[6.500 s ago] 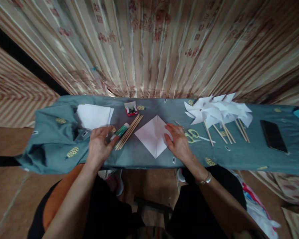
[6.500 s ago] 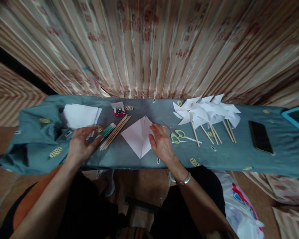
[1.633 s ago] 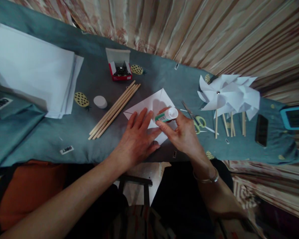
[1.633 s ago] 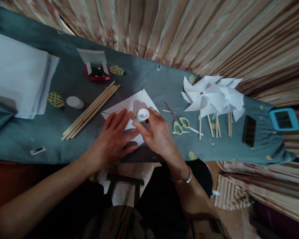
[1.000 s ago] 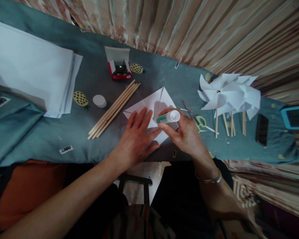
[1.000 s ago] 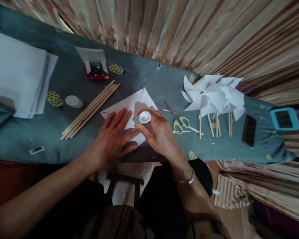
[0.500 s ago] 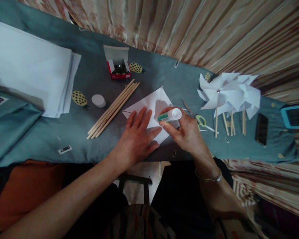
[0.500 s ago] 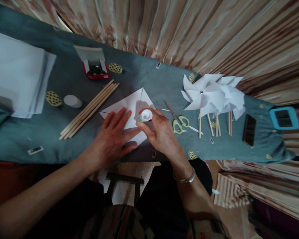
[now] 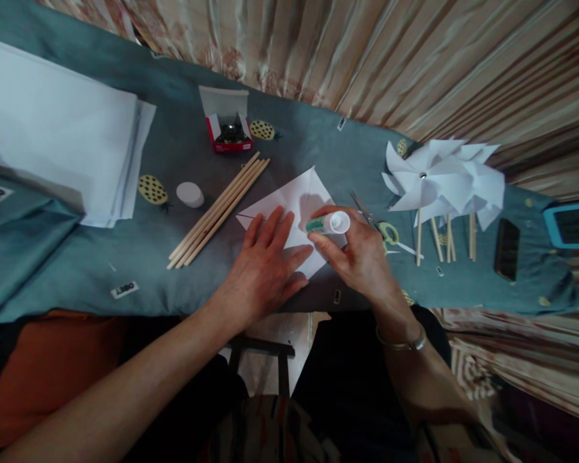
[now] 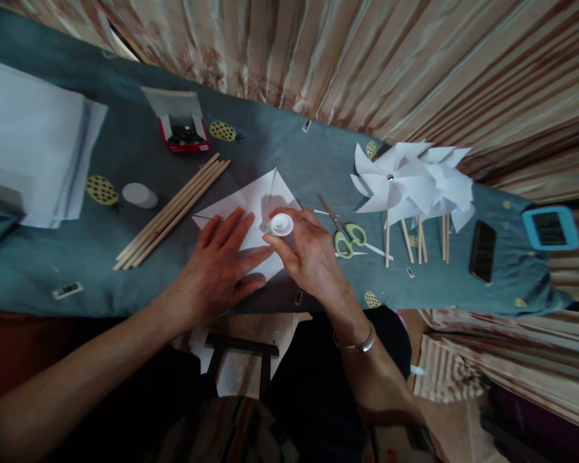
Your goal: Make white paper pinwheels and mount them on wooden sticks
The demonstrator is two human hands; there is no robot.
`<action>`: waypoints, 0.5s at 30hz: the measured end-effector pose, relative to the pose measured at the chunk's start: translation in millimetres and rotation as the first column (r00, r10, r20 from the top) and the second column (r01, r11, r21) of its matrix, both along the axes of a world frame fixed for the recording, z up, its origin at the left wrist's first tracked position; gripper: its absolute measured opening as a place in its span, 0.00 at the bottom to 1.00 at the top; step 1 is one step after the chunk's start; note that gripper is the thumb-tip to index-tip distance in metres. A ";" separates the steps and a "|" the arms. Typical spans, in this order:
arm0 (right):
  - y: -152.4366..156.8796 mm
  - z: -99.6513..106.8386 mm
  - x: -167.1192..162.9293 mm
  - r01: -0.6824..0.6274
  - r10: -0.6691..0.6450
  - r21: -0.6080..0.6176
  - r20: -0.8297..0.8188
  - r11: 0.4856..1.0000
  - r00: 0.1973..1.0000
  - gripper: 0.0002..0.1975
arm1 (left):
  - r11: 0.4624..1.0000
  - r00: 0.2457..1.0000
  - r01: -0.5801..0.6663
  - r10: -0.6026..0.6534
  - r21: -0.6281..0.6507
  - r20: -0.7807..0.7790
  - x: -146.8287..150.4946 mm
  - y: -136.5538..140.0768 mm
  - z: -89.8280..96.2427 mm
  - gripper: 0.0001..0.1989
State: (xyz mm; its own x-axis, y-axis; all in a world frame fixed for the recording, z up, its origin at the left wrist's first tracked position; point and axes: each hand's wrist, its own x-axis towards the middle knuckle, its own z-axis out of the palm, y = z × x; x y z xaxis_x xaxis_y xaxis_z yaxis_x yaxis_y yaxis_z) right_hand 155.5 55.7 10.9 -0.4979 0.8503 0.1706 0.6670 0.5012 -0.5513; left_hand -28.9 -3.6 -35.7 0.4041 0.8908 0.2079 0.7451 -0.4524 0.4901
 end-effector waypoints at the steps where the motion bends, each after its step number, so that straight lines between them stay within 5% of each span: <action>1: -0.1 -0.5 0.0 0.002 -0.002 -0.002 -0.003 1.000 1.000 0.12 | 1.000 1.000 0.002 -0.002 0.000 -0.002 0.0 0.0 0.2 0.23; 15: -0.5 -6.7 -6.6 0.066 -0.058 0.115 -0.066 0.991 0.996 0.11 | 1.000 1.000 0.010 -0.010 -0.013 -0.018 0.3 0.1 2.5 0.23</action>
State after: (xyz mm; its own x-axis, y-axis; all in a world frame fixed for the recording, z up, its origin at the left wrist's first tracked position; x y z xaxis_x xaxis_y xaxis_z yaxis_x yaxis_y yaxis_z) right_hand 148.9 55.2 4.1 -0.4301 0.8515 0.3001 0.6650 0.5236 -0.5326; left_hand -28.6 -3.5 -33.2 0.4166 0.8893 0.1888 0.7494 -0.4535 0.4824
